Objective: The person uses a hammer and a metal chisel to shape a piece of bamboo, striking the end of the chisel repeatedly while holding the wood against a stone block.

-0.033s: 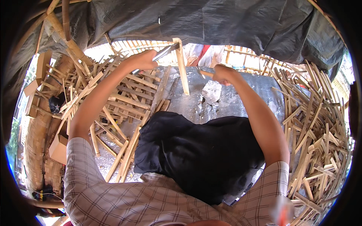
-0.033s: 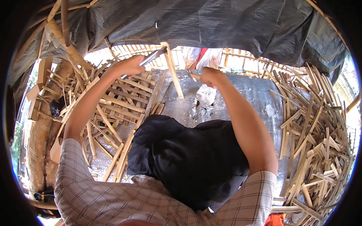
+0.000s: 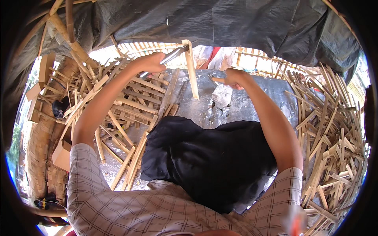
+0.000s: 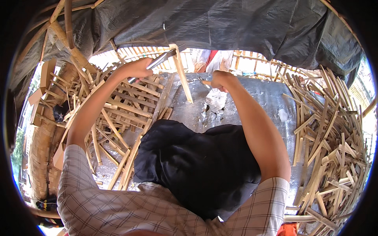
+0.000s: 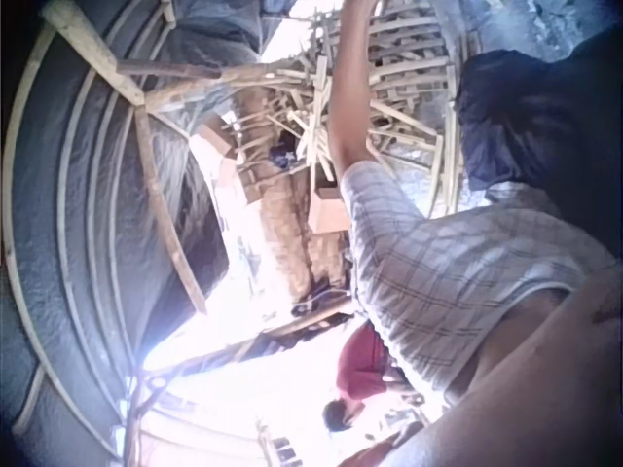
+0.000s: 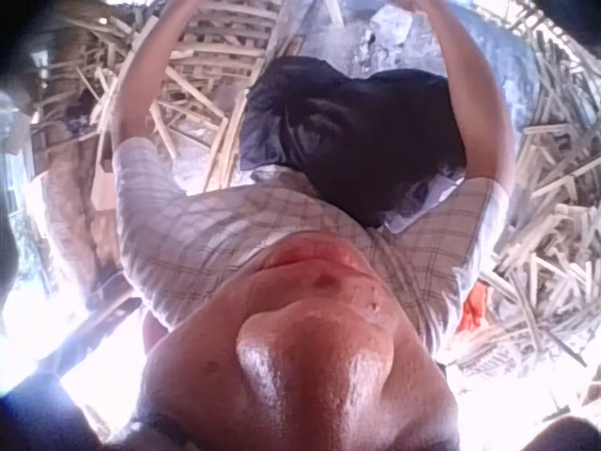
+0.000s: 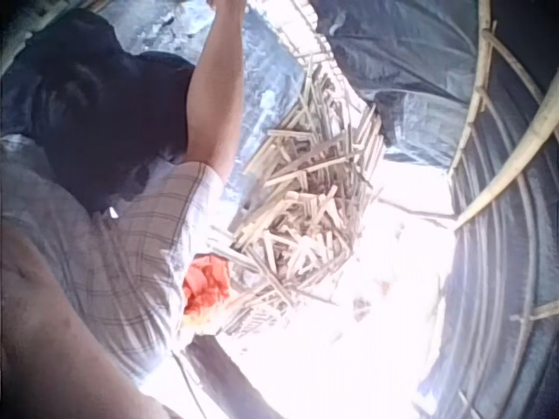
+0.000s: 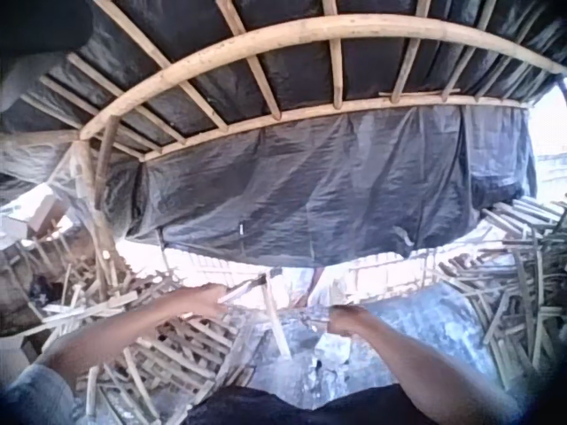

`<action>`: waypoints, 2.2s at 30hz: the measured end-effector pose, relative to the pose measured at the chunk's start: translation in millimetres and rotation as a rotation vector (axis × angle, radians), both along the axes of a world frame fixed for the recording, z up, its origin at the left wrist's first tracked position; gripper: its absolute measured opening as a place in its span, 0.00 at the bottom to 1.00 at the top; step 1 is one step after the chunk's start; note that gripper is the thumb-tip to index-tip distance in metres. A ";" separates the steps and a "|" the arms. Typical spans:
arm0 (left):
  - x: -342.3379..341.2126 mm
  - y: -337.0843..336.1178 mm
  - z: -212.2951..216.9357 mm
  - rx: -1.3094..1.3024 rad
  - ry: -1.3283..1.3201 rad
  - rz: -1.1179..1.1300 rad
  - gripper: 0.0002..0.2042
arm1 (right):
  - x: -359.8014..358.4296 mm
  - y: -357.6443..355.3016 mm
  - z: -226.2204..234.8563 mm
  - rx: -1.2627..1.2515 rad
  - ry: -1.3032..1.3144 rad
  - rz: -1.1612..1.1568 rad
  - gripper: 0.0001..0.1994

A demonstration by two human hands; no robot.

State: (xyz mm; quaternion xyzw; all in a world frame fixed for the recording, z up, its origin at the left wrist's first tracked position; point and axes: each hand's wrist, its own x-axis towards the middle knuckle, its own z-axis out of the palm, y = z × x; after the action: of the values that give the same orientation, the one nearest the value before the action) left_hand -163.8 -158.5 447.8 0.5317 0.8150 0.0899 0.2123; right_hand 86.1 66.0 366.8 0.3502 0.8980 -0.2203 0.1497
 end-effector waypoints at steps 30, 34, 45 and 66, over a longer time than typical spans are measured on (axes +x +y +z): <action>-22.8 28.0 -31.8 0.089 -1.278 0.109 0.16 | -15.1 -94.8 104.6 0.487 1.366 0.068 0.06; -11.2 29.8 -29.4 0.100 -1.281 0.124 0.16 | -14.1 -81.3 87.0 0.514 1.198 0.016 0.08; 24.0 29.2 -106.1 0.239 -1.221 0.263 0.10 | 1.1 -82.5 109.5 0.420 1.326 -0.081 0.10; 95.2 4.6 -81.1 0.835 -1.547 0.300 0.06 | 35.4 -85.4 103.5 0.268 1.199 0.012 0.09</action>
State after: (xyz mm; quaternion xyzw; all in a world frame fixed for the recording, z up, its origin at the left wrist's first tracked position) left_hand -68.6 -153.9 366.7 0.2441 0.4056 0.7399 0.4779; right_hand 121.5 -19.3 470.3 0.1758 0.8477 -0.2632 -0.4257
